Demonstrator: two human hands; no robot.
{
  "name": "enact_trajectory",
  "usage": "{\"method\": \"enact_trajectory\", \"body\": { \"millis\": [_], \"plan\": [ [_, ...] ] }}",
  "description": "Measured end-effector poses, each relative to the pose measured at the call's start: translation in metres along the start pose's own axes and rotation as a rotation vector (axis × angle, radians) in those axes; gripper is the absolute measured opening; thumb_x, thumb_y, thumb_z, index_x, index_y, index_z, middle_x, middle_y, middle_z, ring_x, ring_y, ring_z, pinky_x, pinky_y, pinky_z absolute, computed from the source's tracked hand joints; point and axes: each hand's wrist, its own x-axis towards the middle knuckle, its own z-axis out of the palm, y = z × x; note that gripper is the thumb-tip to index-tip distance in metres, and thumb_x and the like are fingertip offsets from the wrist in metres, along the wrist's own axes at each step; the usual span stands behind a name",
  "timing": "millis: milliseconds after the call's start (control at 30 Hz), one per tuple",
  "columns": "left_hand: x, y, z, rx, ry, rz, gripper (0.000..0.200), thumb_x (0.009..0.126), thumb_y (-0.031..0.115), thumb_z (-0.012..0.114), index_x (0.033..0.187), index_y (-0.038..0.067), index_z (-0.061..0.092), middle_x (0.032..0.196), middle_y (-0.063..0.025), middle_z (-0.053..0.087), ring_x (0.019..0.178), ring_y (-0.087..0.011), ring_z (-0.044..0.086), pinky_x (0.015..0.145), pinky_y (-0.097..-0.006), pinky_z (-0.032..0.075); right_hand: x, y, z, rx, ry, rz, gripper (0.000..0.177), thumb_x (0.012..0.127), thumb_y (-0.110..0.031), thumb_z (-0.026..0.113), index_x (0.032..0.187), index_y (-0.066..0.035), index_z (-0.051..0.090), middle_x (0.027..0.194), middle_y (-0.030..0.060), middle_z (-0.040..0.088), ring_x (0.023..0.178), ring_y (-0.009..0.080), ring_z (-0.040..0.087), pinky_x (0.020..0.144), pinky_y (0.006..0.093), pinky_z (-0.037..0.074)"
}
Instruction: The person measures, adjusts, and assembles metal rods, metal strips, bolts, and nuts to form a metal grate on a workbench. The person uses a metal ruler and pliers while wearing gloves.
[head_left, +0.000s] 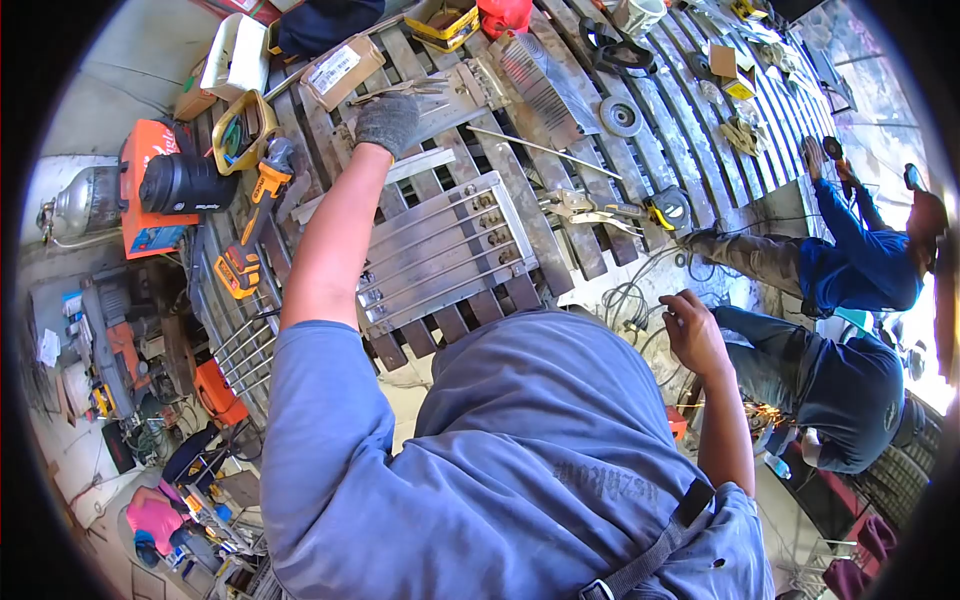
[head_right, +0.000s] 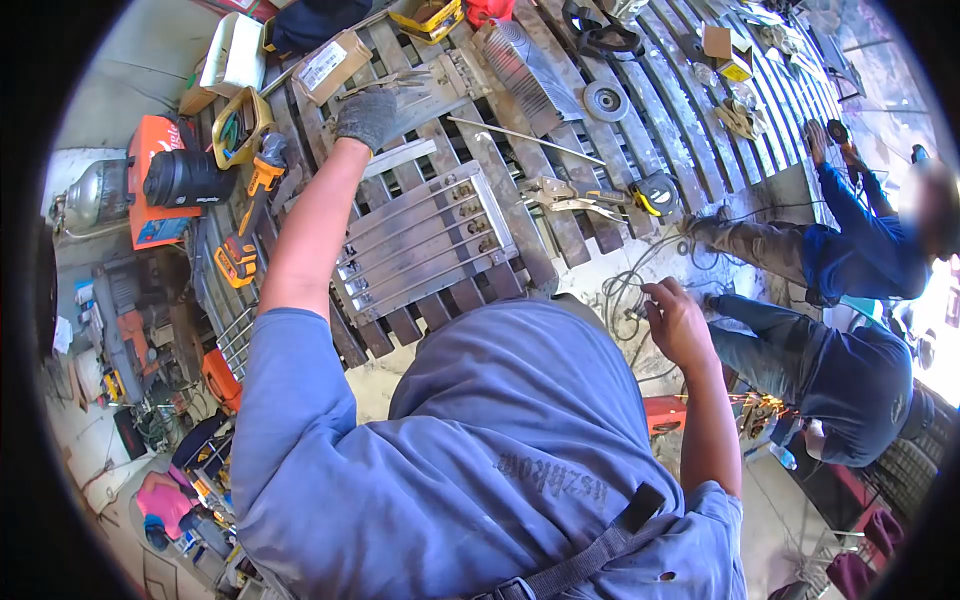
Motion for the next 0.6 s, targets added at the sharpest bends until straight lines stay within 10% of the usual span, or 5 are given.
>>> {"method": "enact_trajectory", "body": {
  "millis": [267, 600],
  "plan": [
    [-0.089, 0.062, -0.082, -0.646, 0.535, -0.073, 0.018, 0.110, 0.024, 0.059, 0.114, 0.007, 0.065, 0.110, -0.0250, 0.072, 0.100, -0.0519, 0.070, 0.081, -0.0608, 0.056, 0.010, -0.007, 0.001, 0.160, 0.078, -0.045, 0.022, 0.098, 0.001, 0.070, 0.119, -0.001, 0.076, 0.103, 0.0177, 0.071, 0.091, 0.0361, 0.074, 0.082, 0.0450, 0.058],
    [-0.274, 0.243, -0.110, -0.998, 0.040, -0.018, 0.017, 0.105, 0.020, 0.073, 0.116, 0.007, 0.068, 0.105, -0.0214, 0.072, 0.092, -0.0461, 0.073, 0.079, -0.0541, 0.060, 0.084, -0.095, 0.082, 0.464, -0.338, -0.090, 0.034, 0.105, -0.025, 0.076, 0.125, 0.003, 0.077, 0.117, 0.0208, 0.082, 0.106, 0.0342, 0.080, 0.095, 0.0431, 0.061]
  ]
}}
